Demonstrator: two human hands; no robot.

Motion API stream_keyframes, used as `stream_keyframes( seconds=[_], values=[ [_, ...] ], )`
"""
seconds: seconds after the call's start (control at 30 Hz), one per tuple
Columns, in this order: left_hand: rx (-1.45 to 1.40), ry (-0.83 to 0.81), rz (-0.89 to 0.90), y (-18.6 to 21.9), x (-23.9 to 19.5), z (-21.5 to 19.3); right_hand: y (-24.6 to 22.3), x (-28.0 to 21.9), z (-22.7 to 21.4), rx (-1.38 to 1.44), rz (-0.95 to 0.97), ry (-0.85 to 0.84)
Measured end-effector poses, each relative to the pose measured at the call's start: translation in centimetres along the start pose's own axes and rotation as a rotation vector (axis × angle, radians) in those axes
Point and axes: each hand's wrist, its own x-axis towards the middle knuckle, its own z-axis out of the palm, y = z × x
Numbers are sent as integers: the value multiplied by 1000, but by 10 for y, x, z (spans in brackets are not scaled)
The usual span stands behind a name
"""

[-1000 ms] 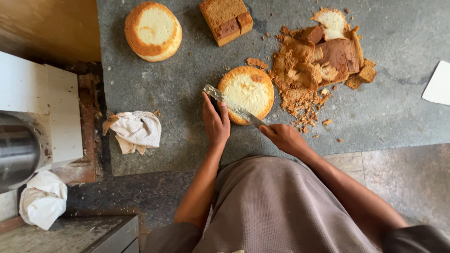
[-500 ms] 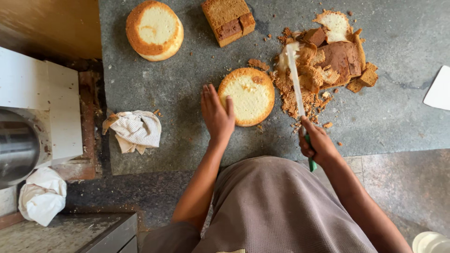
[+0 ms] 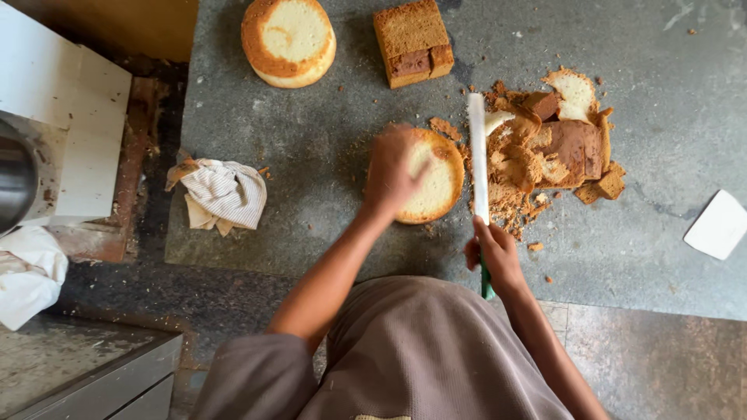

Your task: The person uses a serrated knife to trim the crusts from round and rectangular cakes on a countertop. They remove the crusts from the sides and top, placing the trimmed pieces aside. The person then walks to a rack of baked goods.

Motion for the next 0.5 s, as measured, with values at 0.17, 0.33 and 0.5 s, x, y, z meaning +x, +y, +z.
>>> stream_keyframes(
  seconds=[0.17,0.33,0.5],
  values=[
    [-258,-56,-200,-50,6,-10,-21,50,27,-175,-220,-38],
    [-324,-82,-547,-43,-54,-49,-39,49,-4,-337,-445,13],
    [-428,-9,-599,-31,-62,-47,-14,1,-21,-533,-23,-33]
  ],
)
